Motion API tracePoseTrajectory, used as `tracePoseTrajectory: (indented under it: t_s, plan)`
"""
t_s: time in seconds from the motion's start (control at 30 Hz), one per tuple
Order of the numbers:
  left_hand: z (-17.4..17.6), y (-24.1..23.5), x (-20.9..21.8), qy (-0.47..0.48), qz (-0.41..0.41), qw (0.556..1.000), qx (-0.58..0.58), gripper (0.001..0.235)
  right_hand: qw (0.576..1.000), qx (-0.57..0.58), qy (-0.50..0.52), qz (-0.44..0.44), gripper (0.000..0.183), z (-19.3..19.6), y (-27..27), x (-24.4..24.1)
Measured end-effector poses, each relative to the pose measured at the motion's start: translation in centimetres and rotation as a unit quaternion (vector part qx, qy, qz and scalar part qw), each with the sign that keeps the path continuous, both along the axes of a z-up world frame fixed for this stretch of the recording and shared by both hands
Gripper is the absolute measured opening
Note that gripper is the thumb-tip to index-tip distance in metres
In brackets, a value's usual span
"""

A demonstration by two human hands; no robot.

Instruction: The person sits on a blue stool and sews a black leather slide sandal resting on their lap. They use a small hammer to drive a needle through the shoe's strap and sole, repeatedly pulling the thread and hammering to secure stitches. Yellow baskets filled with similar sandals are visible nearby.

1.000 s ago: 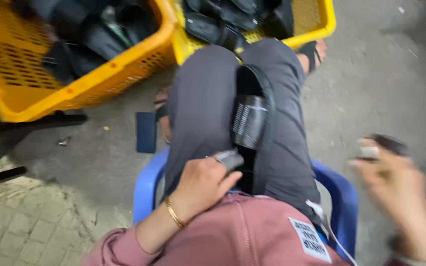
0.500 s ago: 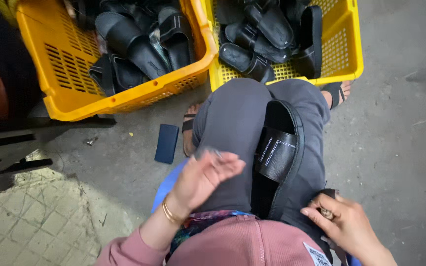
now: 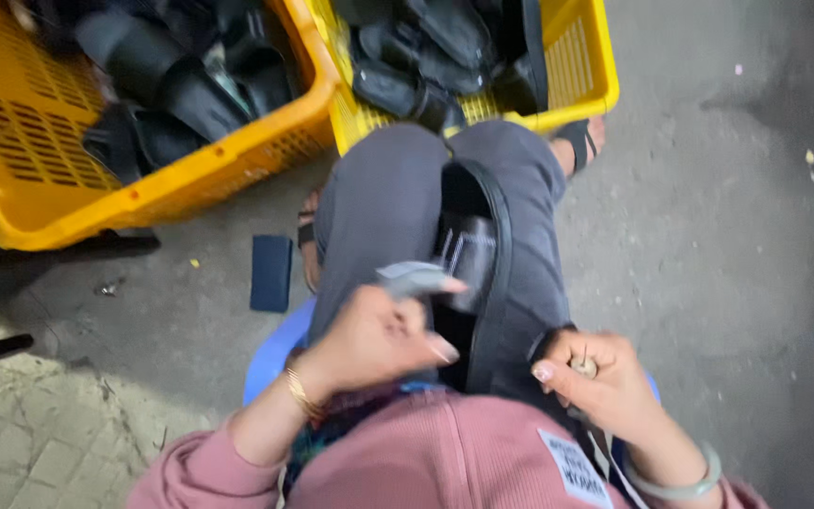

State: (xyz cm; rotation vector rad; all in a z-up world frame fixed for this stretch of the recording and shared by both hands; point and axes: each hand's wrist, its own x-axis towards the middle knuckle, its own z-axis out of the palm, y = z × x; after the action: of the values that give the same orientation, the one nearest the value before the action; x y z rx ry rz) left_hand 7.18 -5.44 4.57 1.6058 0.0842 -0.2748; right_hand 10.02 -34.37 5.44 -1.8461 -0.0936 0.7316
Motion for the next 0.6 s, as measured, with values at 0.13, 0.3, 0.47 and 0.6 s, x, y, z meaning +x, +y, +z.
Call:
tracePoseTrajectory:
  t_s: [0.13, 0.3, 0.47, 0.6]
  plan:
    - [0.8, -3.0, -2.0, -0.102, -0.185, 0.968, 0.137, 0.034, 0.978, -0.047, -0.14, 0.148, 0.016, 6.1, 3.0, 1.6]
    - [1.3, 12.1, -2.3, 0.321, 0.131, 0.919, 0.186, 0.017, 0.922, -0.311, -0.138, 0.185, 0.021, 6.6, -0.4, 3.0]
    - [-3.0, 18.0, -7.7, -0.063, 0.09, 0.697, 0.708, 0.04, 0.82, -0.327, -0.256, 0.394, 0.058, 6.4, -0.2, 1.7]
    - [1.2, 3.3, -3.7, -0.174, -0.008, 0.907, 0.385, 0.031, 0.785, -0.361, -0.247, 0.439, 0.052, 5.3, 0.6, 1.0]
